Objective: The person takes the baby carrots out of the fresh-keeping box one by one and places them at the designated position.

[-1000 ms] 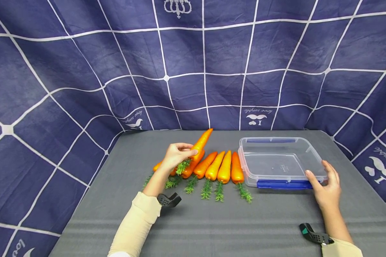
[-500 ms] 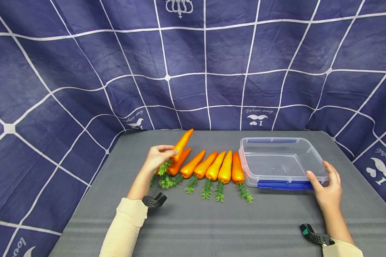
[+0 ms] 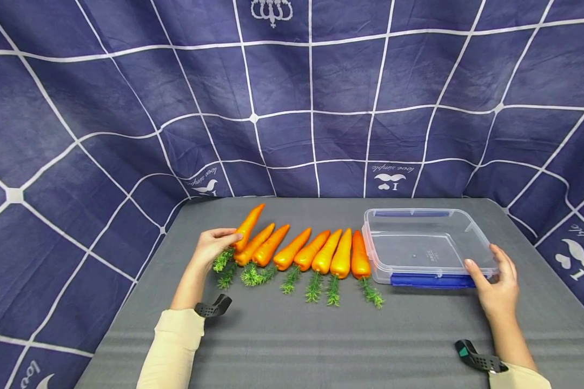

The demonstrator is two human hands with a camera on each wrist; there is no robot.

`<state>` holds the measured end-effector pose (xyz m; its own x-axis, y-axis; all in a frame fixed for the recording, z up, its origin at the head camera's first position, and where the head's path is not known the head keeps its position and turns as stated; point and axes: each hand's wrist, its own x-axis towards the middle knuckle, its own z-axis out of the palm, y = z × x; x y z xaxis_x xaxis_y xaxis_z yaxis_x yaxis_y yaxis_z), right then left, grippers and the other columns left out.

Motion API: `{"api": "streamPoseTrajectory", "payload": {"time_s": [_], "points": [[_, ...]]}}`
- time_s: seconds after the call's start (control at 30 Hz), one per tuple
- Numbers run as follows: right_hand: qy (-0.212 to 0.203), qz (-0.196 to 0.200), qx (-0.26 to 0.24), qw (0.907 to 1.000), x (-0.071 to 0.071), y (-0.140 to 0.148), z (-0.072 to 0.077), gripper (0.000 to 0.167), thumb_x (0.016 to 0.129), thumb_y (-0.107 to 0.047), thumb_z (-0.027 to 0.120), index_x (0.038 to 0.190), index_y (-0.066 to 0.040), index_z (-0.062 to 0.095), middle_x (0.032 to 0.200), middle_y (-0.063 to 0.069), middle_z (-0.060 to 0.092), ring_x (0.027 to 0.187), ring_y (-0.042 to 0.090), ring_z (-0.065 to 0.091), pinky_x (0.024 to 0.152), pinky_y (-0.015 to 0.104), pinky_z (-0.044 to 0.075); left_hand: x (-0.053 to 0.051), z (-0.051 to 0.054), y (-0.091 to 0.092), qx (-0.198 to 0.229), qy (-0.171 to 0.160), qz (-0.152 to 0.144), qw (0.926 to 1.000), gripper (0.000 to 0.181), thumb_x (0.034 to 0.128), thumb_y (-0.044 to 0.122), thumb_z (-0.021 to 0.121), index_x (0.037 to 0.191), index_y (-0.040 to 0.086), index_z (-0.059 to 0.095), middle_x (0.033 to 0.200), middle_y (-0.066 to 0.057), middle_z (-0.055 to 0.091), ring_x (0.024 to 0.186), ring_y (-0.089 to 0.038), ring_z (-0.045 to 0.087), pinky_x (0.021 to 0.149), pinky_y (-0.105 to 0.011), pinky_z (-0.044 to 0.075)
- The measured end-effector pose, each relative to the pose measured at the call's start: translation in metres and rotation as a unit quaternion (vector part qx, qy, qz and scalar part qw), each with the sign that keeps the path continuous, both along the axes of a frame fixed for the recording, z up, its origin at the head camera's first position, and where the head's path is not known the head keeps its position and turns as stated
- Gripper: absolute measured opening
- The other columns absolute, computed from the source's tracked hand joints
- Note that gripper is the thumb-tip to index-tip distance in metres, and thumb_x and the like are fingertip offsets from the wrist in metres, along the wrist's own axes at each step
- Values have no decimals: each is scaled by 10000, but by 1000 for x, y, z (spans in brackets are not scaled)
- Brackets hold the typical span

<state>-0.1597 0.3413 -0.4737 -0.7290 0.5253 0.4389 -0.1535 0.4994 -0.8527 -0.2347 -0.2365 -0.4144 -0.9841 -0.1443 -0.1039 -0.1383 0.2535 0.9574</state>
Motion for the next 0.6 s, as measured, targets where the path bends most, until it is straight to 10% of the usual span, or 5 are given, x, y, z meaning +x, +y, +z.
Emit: {"api": "streamPoseTrajectory", "payload": {"time_s": [0.6], "points": [[3, -37, 91, 10000, 0, 0, 0, 602, 853, -142, 712, 1417, -88, 510, 1443, 1, 468, 1217, -23, 391, 881, 127, 298, -6, -25, -30, -627, -596, 141, 9962, 509, 839, 238, 770, 1217, -76, 634, 1078, -120, 677, 924, -169, 569, 819, -288, 442]]}}
